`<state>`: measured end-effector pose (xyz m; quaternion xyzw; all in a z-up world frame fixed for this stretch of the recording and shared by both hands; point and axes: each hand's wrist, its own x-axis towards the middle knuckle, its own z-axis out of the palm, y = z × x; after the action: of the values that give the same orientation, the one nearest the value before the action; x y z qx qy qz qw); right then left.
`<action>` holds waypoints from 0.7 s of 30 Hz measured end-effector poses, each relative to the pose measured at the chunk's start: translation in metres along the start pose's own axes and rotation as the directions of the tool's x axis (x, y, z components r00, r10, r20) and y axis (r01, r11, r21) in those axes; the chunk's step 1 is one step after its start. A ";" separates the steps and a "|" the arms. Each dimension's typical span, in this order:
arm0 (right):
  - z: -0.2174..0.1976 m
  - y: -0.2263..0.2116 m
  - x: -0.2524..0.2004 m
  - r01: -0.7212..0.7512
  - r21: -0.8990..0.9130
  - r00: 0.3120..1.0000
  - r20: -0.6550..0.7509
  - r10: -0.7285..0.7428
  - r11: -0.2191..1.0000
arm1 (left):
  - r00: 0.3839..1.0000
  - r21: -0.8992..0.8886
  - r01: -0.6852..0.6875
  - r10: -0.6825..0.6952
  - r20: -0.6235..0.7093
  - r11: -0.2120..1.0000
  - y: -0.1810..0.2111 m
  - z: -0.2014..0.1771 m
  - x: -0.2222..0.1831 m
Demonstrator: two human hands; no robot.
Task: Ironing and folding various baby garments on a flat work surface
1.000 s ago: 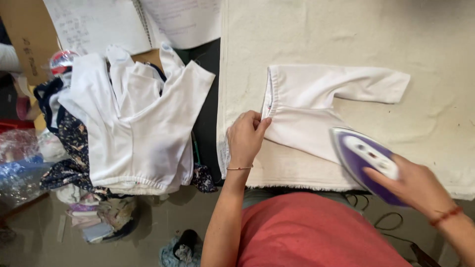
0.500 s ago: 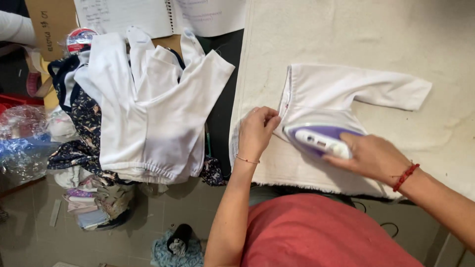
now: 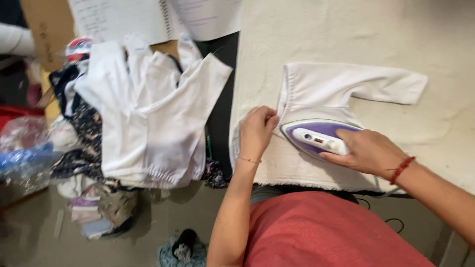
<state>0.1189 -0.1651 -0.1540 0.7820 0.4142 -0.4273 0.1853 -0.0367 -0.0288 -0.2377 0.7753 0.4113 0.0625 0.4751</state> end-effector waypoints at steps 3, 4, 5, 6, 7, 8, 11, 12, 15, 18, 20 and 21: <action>-0.003 0.010 -0.009 -0.087 0.109 0.994 -0.058 0.094 0.990 | 1.000 0.004 0.001 -0.001 -0.004 1.000 0.000 0.003 0.001; -0.005 0.011 -0.016 -0.195 0.237 0.976 -0.050 0.212 0.952 | 1.000 0.001 0.017 -0.017 0.010 1.000 0.000 0.001 0.000; 0.009 0.027 -0.027 -0.189 0.239 0.976 -0.063 0.209 0.952 | 1.000 0.005 0.008 -0.008 0.001 1.000 -0.001 0.002 -0.002; 0.024 0.042 -0.039 -0.263 0.282 0.956 -0.051 0.288 0.923 | 1.000 0.016 -0.010 0.010 -0.001 1.000 -0.003 0.003 -0.004; 0.035 0.058 -0.046 -0.329 0.319 0.931 -0.045 0.361 0.889 | 1.000 0.024 -0.028 0.028 -0.013 0.999 -0.005 0.005 -0.003; 0.048 0.082 -0.038 -0.318 0.316 0.933 -0.064 0.355 0.894 | 0.999 0.024 -0.036 0.037 -0.032 0.999 -0.004 0.002 0.007; 0.090 0.128 -0.050 -0.418 0.404 0.871 -0.077 0.485 0.814 | 0.999 0.011 -0.046 0.046 -0.021 0.999 -0.005 0.005 -0.004; 0.088 0.128 -0.052 -0.438 0.322 0.877 -0.054 0.478 0.839 | 0.999 0.000 -0.033 0.033 -0.012 0.999 -0.006 0.007 -0.007; 0.050 0.089 -0.032 -0.378 0.179 0.918 -0.052 0.392 0.908 | 1.000 -0.005 -0.017 0.017 -0.009 1.000 -0.005 0.002 0.001; 0.012 0.039 -0.015 -0.220 0.141 0.973 -0.040 0.228 0.965 | 1.000 0.008 0.006 -0.006 0.003 1.000 -0.005 0.003 -0.001; -0.001 0.013 -0.008 -0.145 0.198 0.985 -0.065 0.161 0.969 | 1.000 0.024 -0.030 0.030 0.005 0.999 -0.003 0.004 -0.004; -0.009 0.002 -0.003 -0.074 0.163 0.996 -0.039 0.081 0.984 | 1.000 -0.007 0.003 -0.003 -0.002 1.000 -0.001 0.002 -0.002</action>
<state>0.1240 -0.1619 -0.1471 0.8195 0.3516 -0.4338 0.1285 -0.0376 -0.0320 -0.2389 0.7730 0.4127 0.0641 0.4775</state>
